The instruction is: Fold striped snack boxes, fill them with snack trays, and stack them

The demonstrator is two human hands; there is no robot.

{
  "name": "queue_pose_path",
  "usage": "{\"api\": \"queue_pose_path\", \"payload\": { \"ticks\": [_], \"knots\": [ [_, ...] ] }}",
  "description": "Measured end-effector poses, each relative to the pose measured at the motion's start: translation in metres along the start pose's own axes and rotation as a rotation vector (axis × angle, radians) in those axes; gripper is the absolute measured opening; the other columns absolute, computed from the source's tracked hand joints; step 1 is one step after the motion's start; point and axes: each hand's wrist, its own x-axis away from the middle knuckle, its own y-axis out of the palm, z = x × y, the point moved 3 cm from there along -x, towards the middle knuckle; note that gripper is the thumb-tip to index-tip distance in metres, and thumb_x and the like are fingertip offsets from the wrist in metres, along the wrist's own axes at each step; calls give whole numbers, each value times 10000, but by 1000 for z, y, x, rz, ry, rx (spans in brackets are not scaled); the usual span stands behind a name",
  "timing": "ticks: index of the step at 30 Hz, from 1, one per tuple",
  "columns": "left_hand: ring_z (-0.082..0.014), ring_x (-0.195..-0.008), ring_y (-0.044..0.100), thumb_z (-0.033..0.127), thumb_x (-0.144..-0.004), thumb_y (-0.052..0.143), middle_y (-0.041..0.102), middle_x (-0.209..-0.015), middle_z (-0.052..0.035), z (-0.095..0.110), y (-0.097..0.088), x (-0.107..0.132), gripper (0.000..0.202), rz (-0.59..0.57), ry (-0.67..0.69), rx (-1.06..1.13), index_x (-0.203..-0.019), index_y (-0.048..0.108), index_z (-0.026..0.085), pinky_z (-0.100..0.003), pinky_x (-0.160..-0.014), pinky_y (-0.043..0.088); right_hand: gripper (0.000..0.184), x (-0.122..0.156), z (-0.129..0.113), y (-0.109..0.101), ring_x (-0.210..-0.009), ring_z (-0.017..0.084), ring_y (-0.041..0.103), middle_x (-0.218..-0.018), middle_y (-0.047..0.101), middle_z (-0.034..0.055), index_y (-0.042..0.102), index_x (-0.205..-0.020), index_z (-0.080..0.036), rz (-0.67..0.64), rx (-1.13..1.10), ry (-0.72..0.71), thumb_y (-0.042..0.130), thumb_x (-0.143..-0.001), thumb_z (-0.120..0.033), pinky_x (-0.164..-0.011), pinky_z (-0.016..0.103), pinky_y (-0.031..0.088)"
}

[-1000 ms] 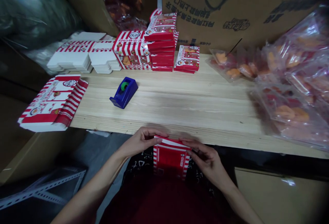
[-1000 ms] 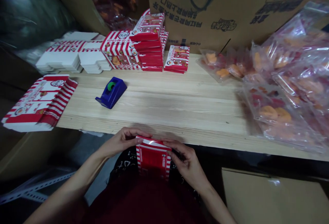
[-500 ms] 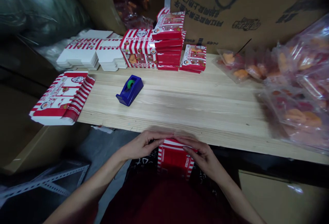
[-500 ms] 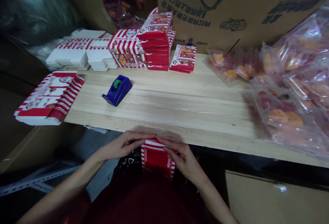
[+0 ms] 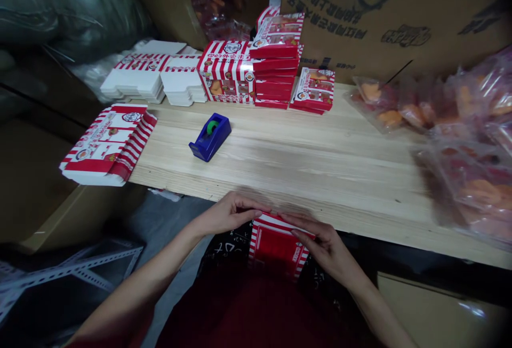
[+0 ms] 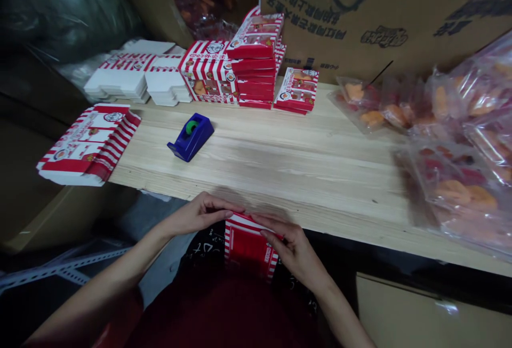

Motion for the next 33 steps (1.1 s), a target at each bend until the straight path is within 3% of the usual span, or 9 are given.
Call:
{"api": "queue_pose_path", "payload": {
  "ticks": [3,8,14,18,21,24,28,33],
  "knots": [
    [-218,-1025,779,263,-979,630,804,-1151,-50,4,1,2,285,38,47,-117,-1227,764,307,-358,-919,608,382,2,1,1,-1339,240,618,-1402,698,0,655,-1369,-421,22,6,-10,575,-1032,-260,-1147,526,489],
    [-207,-1083,765,204,-975,615,789,-1193,-37,11,2,9,335,87,132,-306,-1257,743,330,-345,-966,591,394,2,0,4,-1344,239,611,-1386,707,16,655,-1377,-400,43,21,-32,541,-1039,-233,-1143,511,488],
    [-224,-1074,771,271,-959,673,796,-1157,-24,22,-5,10,273,4,68,-369,-1200,769,356,-348,-936,613,400,1,-7,6,-1336,248,617,-1394,701,36,657,-1380,-378,-21,34,-74,539,-1033,-217,-1137,520,491],
    [-233,-1279,668,248,-1006,606,702,-1362,-37,30,-6,15,376,-118,118,-394,-1364,665,348,-392,-1077,553,386,2,-6,6,-1326,249,622,-1383,704,49,661,-1375,-376,20,49,-81,515,-1050,-231,-1124,532,502],
    [-246,-1406,556,255,-990,641,568,-1517,-71,23,0,22,523,-143,163,-396,-1495,530,338,-438,-1162,484,397,4,-3,6,-1324,251,621,-1386,700,44,661,-1373,-391,26,59,-80,498,-1053,-222,-1124,547,500],
    [-253,-1397,569,264,-968,678,597,-1499,-91,6,12,27,505,-3,186,-318,-1461,580,309,-466,-1177,464,422,5,-5,5,-1338,249,613,-1407,688,36,638,-1397,-404,14,71,-89,498,-1050,-211,-1136,552,491],
    [-233,-1128,741,263,-939,719,797,-1178,-85,-14,24,28,201,310,79,-1,-1124,795,252,-422,-1032,574,397,8,-6,7,-1366,265,594,-1443,666,39,656,-1379,-394,-2,37,-38,611,-1010,-256,-1158,547,473],
    [-225,-1044,752,264,-894,763,817,-1081,-76,-16,27,23,125,349,24,97,-1002,826,256,-405,-991,576,301,11,0,9,-1240,253,687,-1301,755,42,733,-1271,-379,173,-27,15,622,-1010,-277,-1081,518,548]
  ]
}}
